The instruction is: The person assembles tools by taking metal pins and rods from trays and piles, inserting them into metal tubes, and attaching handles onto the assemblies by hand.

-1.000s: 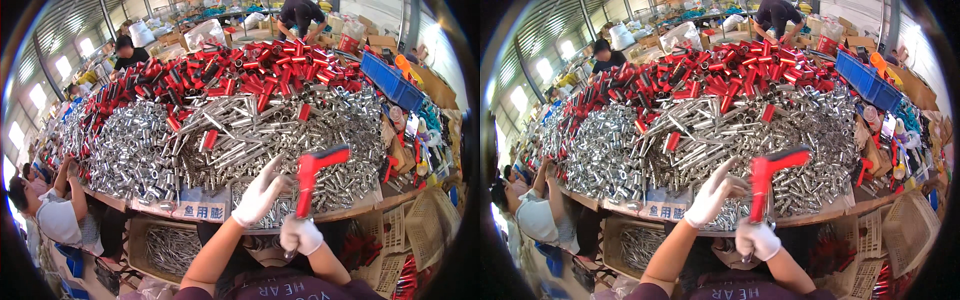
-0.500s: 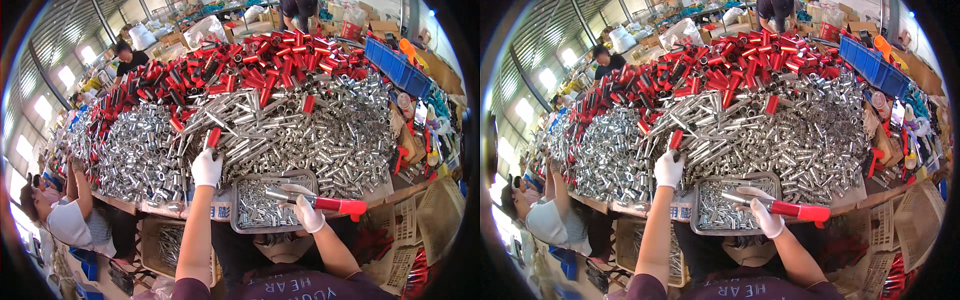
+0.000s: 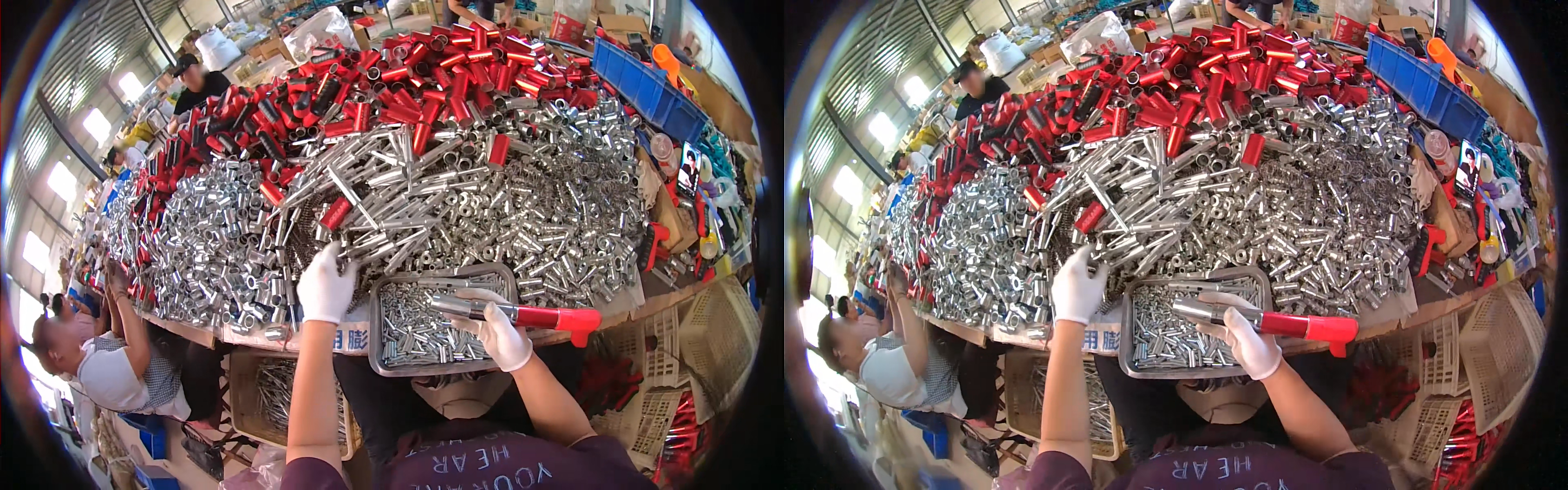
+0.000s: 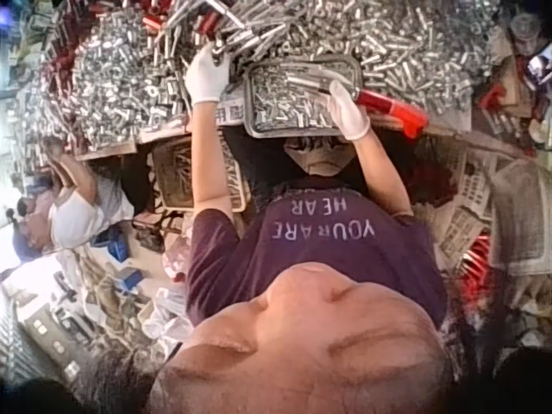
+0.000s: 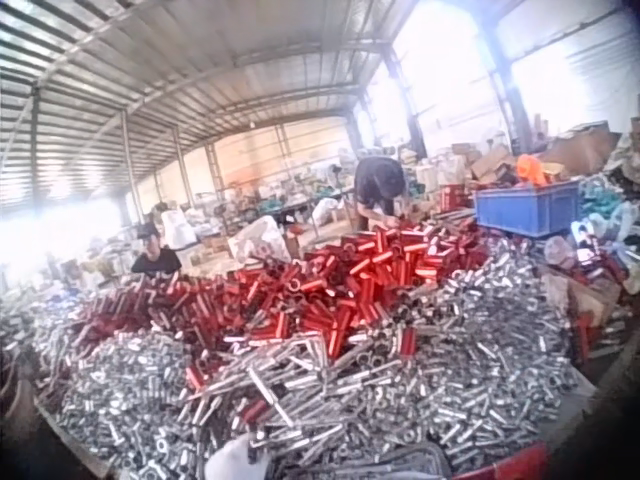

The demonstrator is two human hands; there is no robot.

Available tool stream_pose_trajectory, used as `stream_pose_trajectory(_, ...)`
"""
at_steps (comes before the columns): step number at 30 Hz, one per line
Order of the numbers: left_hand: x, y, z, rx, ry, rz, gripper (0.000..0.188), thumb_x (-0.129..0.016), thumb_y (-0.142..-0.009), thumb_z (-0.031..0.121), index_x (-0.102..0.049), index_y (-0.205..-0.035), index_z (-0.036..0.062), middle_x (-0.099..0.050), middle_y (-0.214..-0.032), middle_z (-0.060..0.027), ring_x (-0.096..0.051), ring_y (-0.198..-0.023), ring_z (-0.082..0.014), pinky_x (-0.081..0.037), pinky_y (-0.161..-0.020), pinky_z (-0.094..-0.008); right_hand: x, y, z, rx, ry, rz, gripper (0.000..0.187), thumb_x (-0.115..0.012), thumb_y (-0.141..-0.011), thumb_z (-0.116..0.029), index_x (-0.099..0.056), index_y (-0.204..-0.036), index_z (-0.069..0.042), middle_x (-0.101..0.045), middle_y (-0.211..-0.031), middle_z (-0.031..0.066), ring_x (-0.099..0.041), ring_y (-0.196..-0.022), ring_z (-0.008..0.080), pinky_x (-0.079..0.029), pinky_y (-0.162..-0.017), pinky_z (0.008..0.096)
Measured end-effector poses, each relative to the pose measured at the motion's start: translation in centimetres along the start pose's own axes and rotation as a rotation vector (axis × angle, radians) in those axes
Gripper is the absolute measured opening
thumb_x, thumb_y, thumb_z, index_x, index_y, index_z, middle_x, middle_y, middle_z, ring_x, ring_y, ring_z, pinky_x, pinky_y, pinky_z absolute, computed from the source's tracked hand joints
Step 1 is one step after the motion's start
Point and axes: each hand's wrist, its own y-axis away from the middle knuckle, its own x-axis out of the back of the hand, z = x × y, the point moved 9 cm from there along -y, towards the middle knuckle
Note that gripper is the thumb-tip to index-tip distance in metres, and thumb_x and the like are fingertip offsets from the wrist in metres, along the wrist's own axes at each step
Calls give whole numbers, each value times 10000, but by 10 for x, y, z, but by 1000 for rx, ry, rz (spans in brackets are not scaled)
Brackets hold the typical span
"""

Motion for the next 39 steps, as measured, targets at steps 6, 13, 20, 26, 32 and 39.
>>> stream_pose_trajectory(6, -5, 17, -9, -94, 193, 85, 358, -702, -809, 61, -630, -1158, 29, -642, -968, -126, -653, -813, -276, -529, -752, -372, -1, 3, -4, 16, 50, 35, 439, -495, -1008, -258, -484, -1334, 35, -542, -1346, 175, -544, -1259, 289, -468, -1033, 438)
stream_pose_trajectory(13, -8, 44, -21, 88, -36, 19, 333, -709, -828, 305, -700, -1060, 66, -701, -958, -137, -679, -844, -324, -535, -752, -393, -1, 2, 2, -10, 42, 13, 439, -513, -1003, -265, -491, -1325, 32, -560, -1324, 172, -559, -1240, 295, -469, -1028, 445)
stream_pose_trajectory(20, -27, 28, -8, 87, -95, -196, 397, -648, -876, 329, -605, -1142, 37, -669, -1046, -191, -645, -949, -385, -519, -811, -454, -5, 6, -8, 38, 101, -14, 420, -475, -1013, -228, -483, -1322, 56, -593, -1283, 186, -609, -1164, 262, -528, -945, 395)
stream_pose_trajectory(26, -22, 41, -15, -76, -149, -55, 304, -705, -835, 261, -628, -1045, 54, -591, -987, -162, -600, -894, -375, -503, -760, -485, -13, 3, 11, -29, 7, -98, 324, -508, -986, -64, -539, -1283, 63, -623, -1225, 147, -629, -1086, 186, -544, -913, 321)
stream_pose_trajectory(32, -8, 72, 0, -105, -80, 211, 199, -675, -842, 214, -639, -956, 55, -574, -1031, -153, -593, -937, -382, -499, -739, -455, 7, 6, 32, -176, 235, -123, 353, -512, -1014, -153, -534, -1313, 34, -599, -1266, 120, -590, -1146, 166, -517, -968, 312)
stream_pose_trajectory(39, -31, 113, -37, 184, 71, 250, 176, -573, -916, 224, -640, -909, 61, -654, -744, -201, -653, -703, -398, -507, -628, -459, 40, 12, 99, -196, 535, -69, 287, -545, -1014, -199, -623, -1248, -52, -666, -1073, -16, -613, -908, 75, -509, -738, 227)
